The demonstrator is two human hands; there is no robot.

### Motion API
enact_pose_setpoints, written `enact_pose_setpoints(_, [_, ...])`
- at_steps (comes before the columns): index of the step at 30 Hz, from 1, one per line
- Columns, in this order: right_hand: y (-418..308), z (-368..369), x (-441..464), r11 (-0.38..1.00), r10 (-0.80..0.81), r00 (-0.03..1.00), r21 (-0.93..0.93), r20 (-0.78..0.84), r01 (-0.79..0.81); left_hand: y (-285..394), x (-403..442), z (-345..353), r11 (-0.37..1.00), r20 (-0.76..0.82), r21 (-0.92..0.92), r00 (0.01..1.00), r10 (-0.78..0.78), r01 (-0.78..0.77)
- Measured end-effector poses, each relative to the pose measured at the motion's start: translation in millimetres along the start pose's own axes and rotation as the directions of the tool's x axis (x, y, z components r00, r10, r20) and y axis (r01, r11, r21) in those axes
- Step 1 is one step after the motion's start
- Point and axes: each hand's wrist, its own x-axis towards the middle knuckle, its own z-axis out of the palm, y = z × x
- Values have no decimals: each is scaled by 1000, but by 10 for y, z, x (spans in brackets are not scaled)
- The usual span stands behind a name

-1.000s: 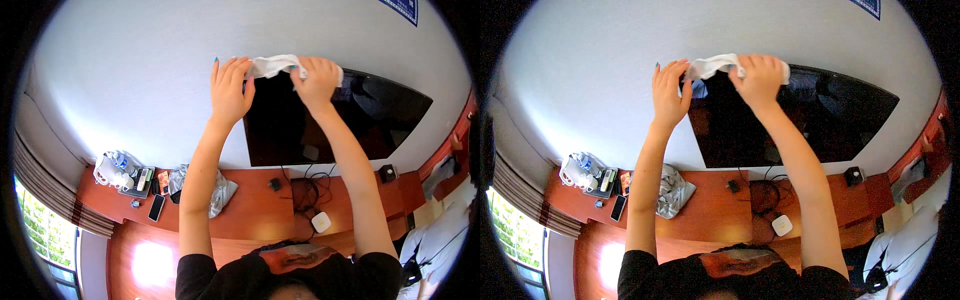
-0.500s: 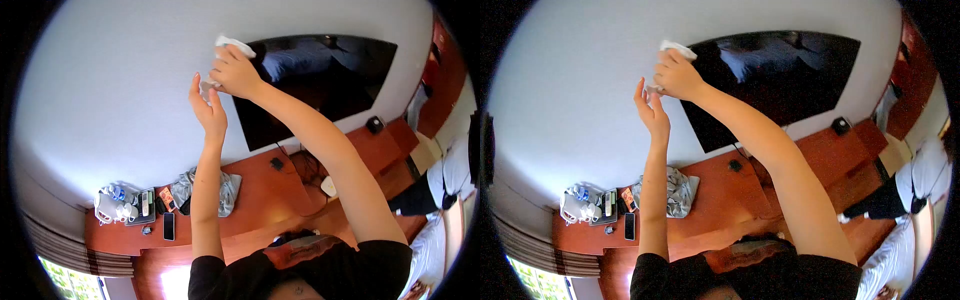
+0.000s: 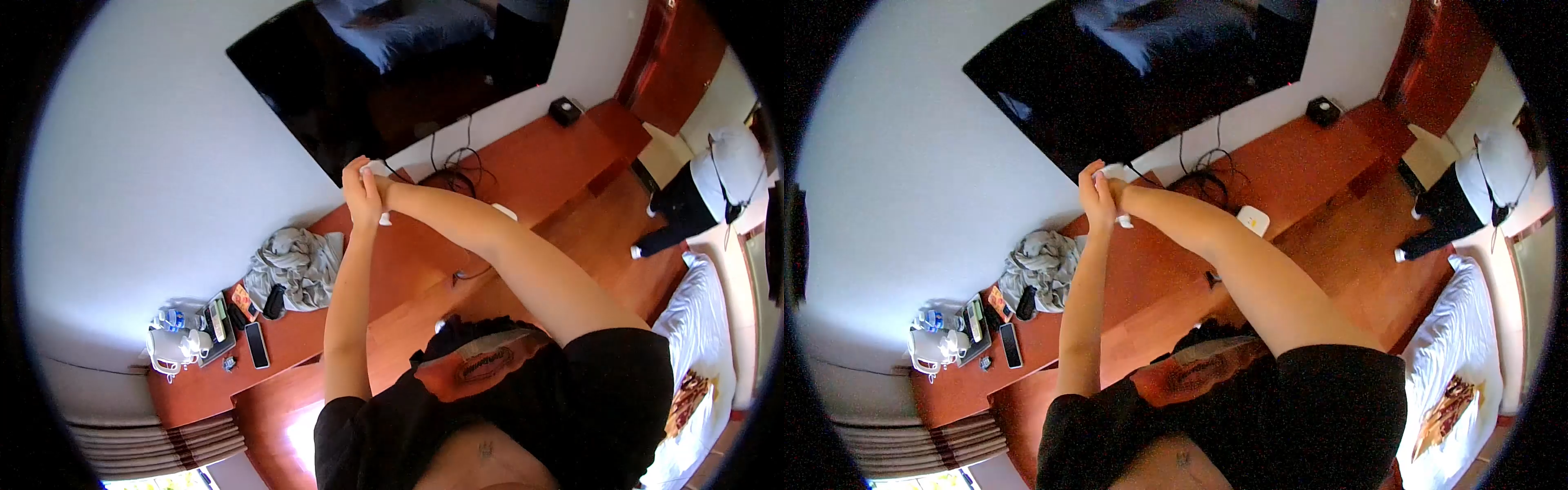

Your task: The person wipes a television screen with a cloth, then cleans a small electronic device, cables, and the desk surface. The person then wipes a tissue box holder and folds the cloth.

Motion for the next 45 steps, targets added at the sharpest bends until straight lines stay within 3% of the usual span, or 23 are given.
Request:
enact_pose_setpoints(4, [267, 95, -744, 910, 272, 942, 266, 197, -319, 6, -377, 394, 979, 77, -94, 982, -172, 179])
enact_pose_setpoints(5, [607, 506, -766, 855, 326, 939, 389, 108, -342, 225, -443, 497, 956, 110, -129, 962, -249, 262])
enact_pose_setpoints(6, [712, 465, -1058, 899, 261, 964, 352, 51, -262, 82, -563, 694, 943, 135, -159, 953, -272, 292])
enact_pose_setpoints(7, [774, 452, -1357, 674, 365, 921, 642, 138, -364, 134, -680, 881, 920, 177, -182, 932, -316, 346])
enact_pose_setpoints(8, [848, 461, -1649, 352, 429, 867, 837, 253, -419, 193, -790, 1074, 894, 221, -201, 908, -356, 399])
enact_pose_setpoints(9, [998, 615, -1895, 194, 423, 873, 916, 244, -350, 157, -893, 1270, 907, 302, -107, 883, -361, 407])
enact_pose_setpoints(12, [1432, 1059, -2580, -258, 476, 858, 963, 192, -73, 416, -1224, 1808, 914, 456, -10, 815, -357, 406])
enact_pose_setpoints(15, [1471, 1061, -3357, -542, 576, 798, 814, 177, 210, 415, -1617, 2401, 870, 517, -113, 777, -361, 479])
enact_pose_setpoints(16, [1463, 1030, -3601, -539, 633, 760, 790, 150, 293, 441, -1738, 2581, 850, 524, -155, 772, -361, 503])
enact_pose_setpoints(18, [1477, 1026, -4036, -511, 736, 668, 735, 107, 446, 844, -1843, 2759, 714, 652, -161, 617, -441, 681])
enact_pose_setpoints(20, [1639, 1175, -4416, -551, 728, 679, 670, 94, 498, 1287, -1904, 2918, 590, 734, -74, 444, -514, 804])
enact_pose_setpoints(23, [1762, 1237, -4881, -556, 732, 677, 639, 76, 531, 1327, -2105, 3292, 727, 841, 61, 358, -407, 684])
enact_pose_setpoints(26, [1876, 1292, -5167, -546, 769, 635, 591, 73, 594, 1487, -2140, 3482, 706, 812, 40, 389, -435, 707])
enact_pose_setpoints(30, [2068, 1373, -5361, -516, 739, 672, 681, 48, 519, 1272, -2214, 3755, 829, 727, -47, 588, -355, 558])
enact_pose_setpoints(33, [2256, 1483, -5381, -489, 745, 658, 759, 108, 430, 1247, -2099, 3895, 745, 686, -135, 604, -406, 653])
enact_pose_setpoints(36, [2541, 1646, -5313, -444, 793, 583, 825, 179, 350, 981, -2025, 4163, 553, 709, -219, 520, -476, 804])
enact_pose_setpoints(39, [2931, 1710, -5282, -440, 808, 534, 858, 249, 265, 986, -1790, 4330, 360, 782, -180, 355, -512, 915])
enact_pose_setpoints(42, [3350, 1663, -5225, -392, 838, 484, 894, 252, 214, 739, -1578, 4594, 437, 806, -119, 344, -482, 892])
enact_pose_setpoints(45, [3621, 1568, -5143, -351, 857, 428, 933, 286, 79, 616, -1379, 4768, 564, 819, -106, 393, -418, 819])
